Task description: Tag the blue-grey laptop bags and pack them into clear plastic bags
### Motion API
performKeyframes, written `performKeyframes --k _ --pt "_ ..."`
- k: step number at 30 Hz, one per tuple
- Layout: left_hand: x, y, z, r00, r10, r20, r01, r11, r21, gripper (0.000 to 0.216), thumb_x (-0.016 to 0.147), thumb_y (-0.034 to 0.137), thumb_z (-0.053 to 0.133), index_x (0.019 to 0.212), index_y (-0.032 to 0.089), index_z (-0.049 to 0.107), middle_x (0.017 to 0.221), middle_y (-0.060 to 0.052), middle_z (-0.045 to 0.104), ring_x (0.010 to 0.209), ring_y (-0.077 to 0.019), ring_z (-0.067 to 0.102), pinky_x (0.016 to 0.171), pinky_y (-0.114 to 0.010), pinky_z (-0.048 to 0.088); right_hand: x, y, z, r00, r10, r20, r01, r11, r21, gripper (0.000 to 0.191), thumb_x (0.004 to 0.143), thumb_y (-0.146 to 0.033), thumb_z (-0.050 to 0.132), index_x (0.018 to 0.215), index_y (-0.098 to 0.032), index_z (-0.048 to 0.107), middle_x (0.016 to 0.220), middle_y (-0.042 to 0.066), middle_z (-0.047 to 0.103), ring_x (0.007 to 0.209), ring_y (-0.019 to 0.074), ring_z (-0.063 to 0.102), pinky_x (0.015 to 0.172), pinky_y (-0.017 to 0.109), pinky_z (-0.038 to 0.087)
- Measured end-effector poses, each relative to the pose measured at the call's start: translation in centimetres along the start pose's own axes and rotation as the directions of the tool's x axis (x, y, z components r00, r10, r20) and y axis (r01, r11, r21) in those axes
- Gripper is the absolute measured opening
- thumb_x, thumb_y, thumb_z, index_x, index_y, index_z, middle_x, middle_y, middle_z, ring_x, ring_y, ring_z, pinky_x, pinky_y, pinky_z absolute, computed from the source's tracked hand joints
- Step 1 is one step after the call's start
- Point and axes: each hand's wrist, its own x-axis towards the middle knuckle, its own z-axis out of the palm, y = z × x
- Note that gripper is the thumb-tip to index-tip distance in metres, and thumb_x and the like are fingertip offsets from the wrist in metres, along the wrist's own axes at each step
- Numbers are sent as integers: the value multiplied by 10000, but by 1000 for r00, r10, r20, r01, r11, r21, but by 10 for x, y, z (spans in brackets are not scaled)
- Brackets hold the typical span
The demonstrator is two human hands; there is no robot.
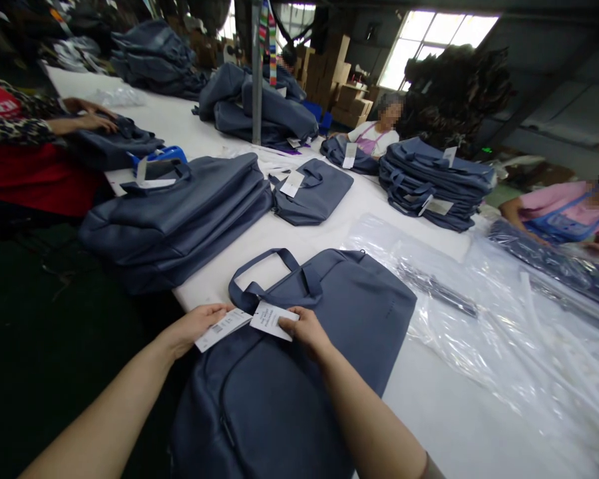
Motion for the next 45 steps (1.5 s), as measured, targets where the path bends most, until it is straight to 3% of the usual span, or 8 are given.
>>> performKeyframes --k 7,16,18,22,25,31,39,45 --pt "-5 4 4 997 -32 65 32 999 2 660 579 521 826 1080 126 655 953 -112 708 819 -202 665 687 -241 532 -8 10 -5 1000 -7 -25 10 992 127 306 556 -364 653 776 -173 558 619 -3 600 502 113 491 482 240 384" --pt "-23 19 13 996 84 -33 -53 846 531 611 656 408 714 1191 134 601 618 0 597 570 -193 614 468 -224 429 -23 14 -10 929 -340 -144 333 940 -76 118 675 -288 631 731 -189 662 667 -7 598 637 146 509 653 285 434" --pt "-24 17 14 987 157 -25 -107 771 628 557 677 454 702 1150 170 628 588 27 541 552 -171 586 458 -211 390 -31 15 -9 833 -536 -137 507 839 -195 105 697 -190 601 741 -220 692 758 19 631 755 173 544 751 317 454" --pt "-29 11 17 975 224 -13 -150 694 704 517 714 497 658 1129 189 640 619 16 561 566 -169 567 467 -214 360 -43 20 -10 430 -892 140 819 321 -475 330 723 -30 510 857 -258 708 941 62 640 900 189 551 755 332 484" --pt "-32 7 19 971 239 -22 -157 699 698 524 720 499 639 1132 176 635 678 -11 609 603 -186 584 499 -222 388 -46 24 -10 347 -909 230 843 195 -501 377 713 9 478 901 -233 697 997 80 628 954 193 547 757 328 498" --pt "-40 5 24 956 281 -83 -166 751 639 491 707 491 649 1093 187 641 673 -8 605 584 -179 569 505 -221 387 -47 32 -9 495 -848 187 810 373 -452 394 733 -16 489 956 -259 705 930 57 671 930 198 567 809 352 500" --pt "-47 7 34 950 299 -85 -174 738 652 416 741 460 621 1061 196 653 790 -17 657 642 -180 582 557 -236 402 -44 21 3 846 -481 -231 468 877 -110 101 749 -270 645 791 -227 726 813 32 692 761 178 620 753 321 504" --pt "-63 17 45 861 495 -114 -233 584 778 317 826 388 520 1035 217 686 892 -16 652 772 -169 598 715 -256 427 -35 23 -3 763 -583 -278 564 811 -152 126 736 -181 623 750 -238 734 855 34 678 834 173 629 812 326 508"
